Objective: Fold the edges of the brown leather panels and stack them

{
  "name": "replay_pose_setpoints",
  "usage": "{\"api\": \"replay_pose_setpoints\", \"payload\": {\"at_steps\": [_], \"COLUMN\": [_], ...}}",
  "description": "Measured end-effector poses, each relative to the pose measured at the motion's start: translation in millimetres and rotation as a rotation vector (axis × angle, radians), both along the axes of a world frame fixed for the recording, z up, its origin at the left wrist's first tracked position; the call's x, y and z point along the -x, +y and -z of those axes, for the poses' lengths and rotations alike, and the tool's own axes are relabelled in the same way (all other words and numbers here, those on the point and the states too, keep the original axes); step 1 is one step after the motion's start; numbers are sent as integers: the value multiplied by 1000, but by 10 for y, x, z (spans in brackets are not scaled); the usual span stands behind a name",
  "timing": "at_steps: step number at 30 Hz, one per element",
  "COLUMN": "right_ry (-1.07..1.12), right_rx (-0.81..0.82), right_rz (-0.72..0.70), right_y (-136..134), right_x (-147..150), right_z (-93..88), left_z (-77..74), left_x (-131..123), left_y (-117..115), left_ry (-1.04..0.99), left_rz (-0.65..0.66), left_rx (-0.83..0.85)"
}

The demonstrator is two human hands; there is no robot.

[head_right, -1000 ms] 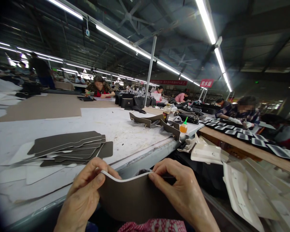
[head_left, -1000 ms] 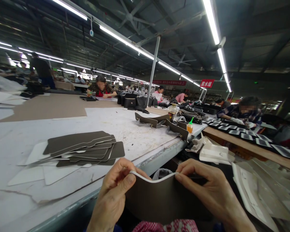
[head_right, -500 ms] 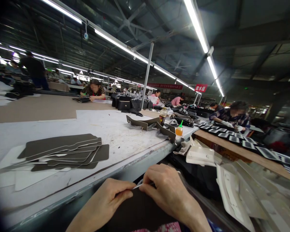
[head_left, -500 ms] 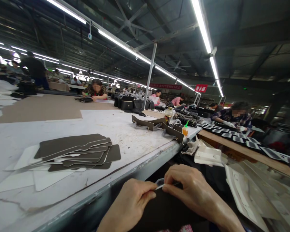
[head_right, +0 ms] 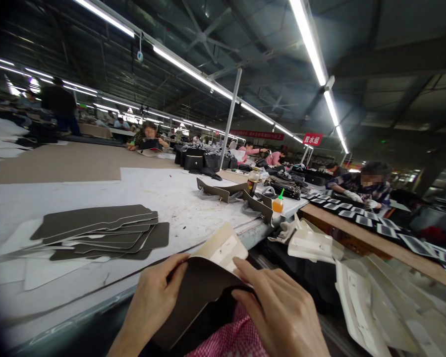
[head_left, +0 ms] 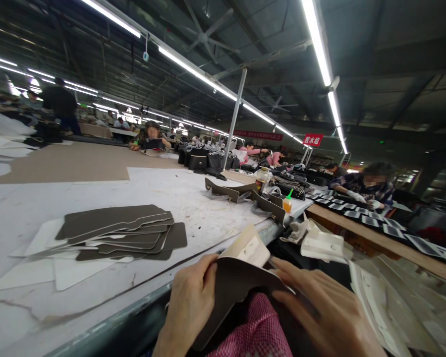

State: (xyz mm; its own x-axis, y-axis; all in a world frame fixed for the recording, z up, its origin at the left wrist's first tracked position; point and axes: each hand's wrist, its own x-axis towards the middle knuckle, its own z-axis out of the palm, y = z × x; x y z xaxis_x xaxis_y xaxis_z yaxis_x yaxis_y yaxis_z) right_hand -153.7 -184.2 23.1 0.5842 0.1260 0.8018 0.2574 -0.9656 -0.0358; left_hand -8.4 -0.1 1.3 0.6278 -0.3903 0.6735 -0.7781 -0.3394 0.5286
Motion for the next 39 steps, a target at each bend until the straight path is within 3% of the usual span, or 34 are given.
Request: {"api": "replay_pose_setpoints", "payload": {"at_steps": [3,9,16,20,26,30,33,39], "right_ry": [-9,-177,55,124,81,43,-9,-28], "right_rx": [-193,-542,-1008,-1156,-1144,-1104,-1057,-815], "right_rz": [-27,-54,-309,-339,-343,-326,-307,-231], "right_y": [-57,-113,-190,-158,-205,-203,-184,-88], "right_x": [23,-240,-195,-165,-224,-242,-222,-146], "right_z": [-12,80,113,102,165,113,44,2], "left_z": [-52,-90,-155,-179,-202,-145,-100,-122], "left_x": [-3,106,279,351,337,272,200,196], "left_y": [100,178,303,321,368,363,278,69], "left_ry": [-2,1,-14,19,-51,-46,44,227], "left_rz": [13,140,289,297,362,360,363,430], "left_rx": [51,81,96,171,97,93,121,91]}}
